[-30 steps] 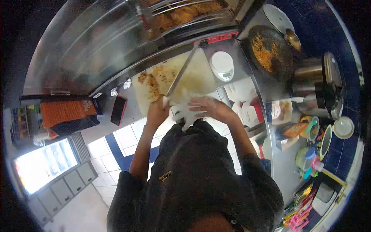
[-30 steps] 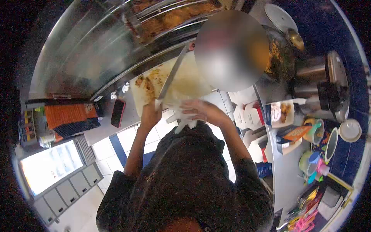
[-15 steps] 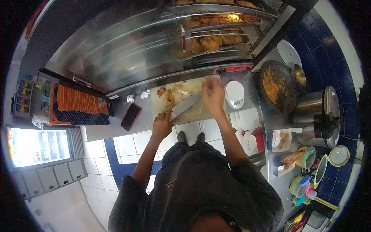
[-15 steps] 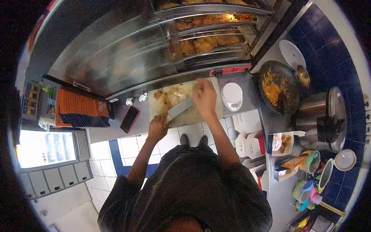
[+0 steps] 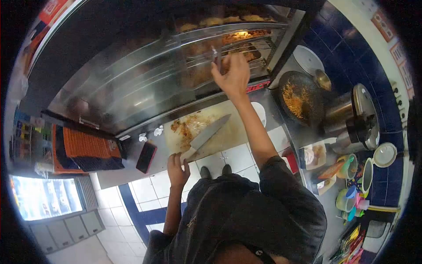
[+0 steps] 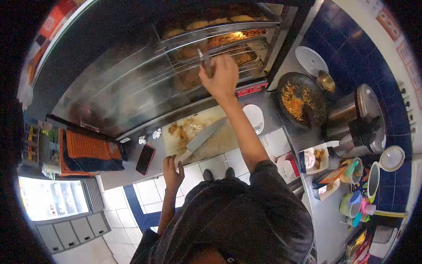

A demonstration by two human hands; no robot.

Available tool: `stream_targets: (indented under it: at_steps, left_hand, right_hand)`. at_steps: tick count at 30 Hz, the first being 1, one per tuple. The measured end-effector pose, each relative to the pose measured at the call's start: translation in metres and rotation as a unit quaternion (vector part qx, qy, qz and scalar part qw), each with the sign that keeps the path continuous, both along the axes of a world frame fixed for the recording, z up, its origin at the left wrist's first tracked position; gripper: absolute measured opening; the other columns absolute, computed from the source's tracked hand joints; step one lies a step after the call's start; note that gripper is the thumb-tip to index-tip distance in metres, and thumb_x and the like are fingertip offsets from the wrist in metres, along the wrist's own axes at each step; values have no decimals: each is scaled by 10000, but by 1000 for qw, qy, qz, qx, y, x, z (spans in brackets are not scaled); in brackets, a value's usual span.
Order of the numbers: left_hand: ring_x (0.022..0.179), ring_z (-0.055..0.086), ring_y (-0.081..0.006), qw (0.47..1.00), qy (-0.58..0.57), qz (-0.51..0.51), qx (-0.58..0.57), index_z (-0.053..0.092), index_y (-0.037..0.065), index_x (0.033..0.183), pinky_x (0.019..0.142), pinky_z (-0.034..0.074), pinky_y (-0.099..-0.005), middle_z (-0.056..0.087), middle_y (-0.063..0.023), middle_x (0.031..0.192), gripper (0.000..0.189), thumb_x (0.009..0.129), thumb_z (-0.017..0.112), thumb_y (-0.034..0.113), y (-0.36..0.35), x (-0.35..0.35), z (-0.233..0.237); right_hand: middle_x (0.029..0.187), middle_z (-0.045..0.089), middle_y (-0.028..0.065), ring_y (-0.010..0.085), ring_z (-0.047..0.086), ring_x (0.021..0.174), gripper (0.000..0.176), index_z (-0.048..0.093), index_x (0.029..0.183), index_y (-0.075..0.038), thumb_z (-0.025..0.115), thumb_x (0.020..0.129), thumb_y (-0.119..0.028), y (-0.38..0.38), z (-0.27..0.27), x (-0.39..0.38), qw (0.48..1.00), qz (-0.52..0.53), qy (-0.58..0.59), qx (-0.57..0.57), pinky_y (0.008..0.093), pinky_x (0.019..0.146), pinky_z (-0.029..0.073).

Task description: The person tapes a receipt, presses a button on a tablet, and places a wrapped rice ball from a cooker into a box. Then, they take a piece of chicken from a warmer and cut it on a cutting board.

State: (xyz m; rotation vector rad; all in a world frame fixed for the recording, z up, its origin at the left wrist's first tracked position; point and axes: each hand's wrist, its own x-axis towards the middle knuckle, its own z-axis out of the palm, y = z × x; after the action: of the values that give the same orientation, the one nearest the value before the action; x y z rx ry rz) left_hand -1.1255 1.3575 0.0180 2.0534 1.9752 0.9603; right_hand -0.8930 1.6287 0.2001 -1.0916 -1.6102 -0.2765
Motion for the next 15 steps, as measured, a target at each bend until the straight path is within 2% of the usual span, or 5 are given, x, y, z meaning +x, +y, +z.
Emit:
stream_targets:
  at_steps: [1, 4, 6, 9, 15]
  left_hand:
    - [1044, 556, -427, 1000, -8, 11, -4, 563, -33, 1160, 899, 468, -484, 567, -256, 1102, 349, 840, 649, 78, -3, -1, -1]
    - [1040, 555, -429, 1000, -23, 5, 5, 558, -45, 1149, 896, 473, -487, 565, -256, 1098, 341, 833, 641, 54, -9, 3, -7]
    - [1034, 559, -426, 1000, -19, -19, 10, 557, -47, 1145, 895, 478, -483, 564, -252, 1095, 338, 824, 631, 30, -6, 10, 0]
    - [1020, 563, -419, 996, -37, -68, 33, 554, -44, 1146, 881, 482, -483, 567, -244, 1082, 338, 820, 624, 12, 8, 32, 5]
    - [1004, 571, -414, 978, -54, -187, 80, 554, -30, 1161, 900, 477, -485, 583, -217, 1059, 327, 840, 604, 3, 56, 112, 27]
  right_hand:
    - [831, 535, 129, 311, 550, 771, 390, 512, 822, -53, 825, 695, -248, 1, 2, 14, 1000, -9, -2, 3, 440, 693, 431]
    - [1129, 567, 267, 406, 552, 1047, 602, 542, 1104, -5, 841, 660, -281, 2, 10, 58, 985, -166, -9, 49, 459, 904, 435]
    - [1265, 489, 326, 436, 487, 1196, 964, 405, 1338, 80, 881, 639, -382, 3, 24, 89, 952, -304, -20, 13, 477, 1016, 394]
    - [1337, 465, 355, 456, 473, 1252, 1174, 249, 1448, 120, 890, 626, -420, 28, 21, 147, 963, -268, 0, -34, 473, 1081, 374]
    - [1168, 595, 266, 416, 571, 1101, 849, 511, 1283, 82, 869, 658, -368, 43, 29, 206, 978, -153, 73, -120, 457, 973, 463]
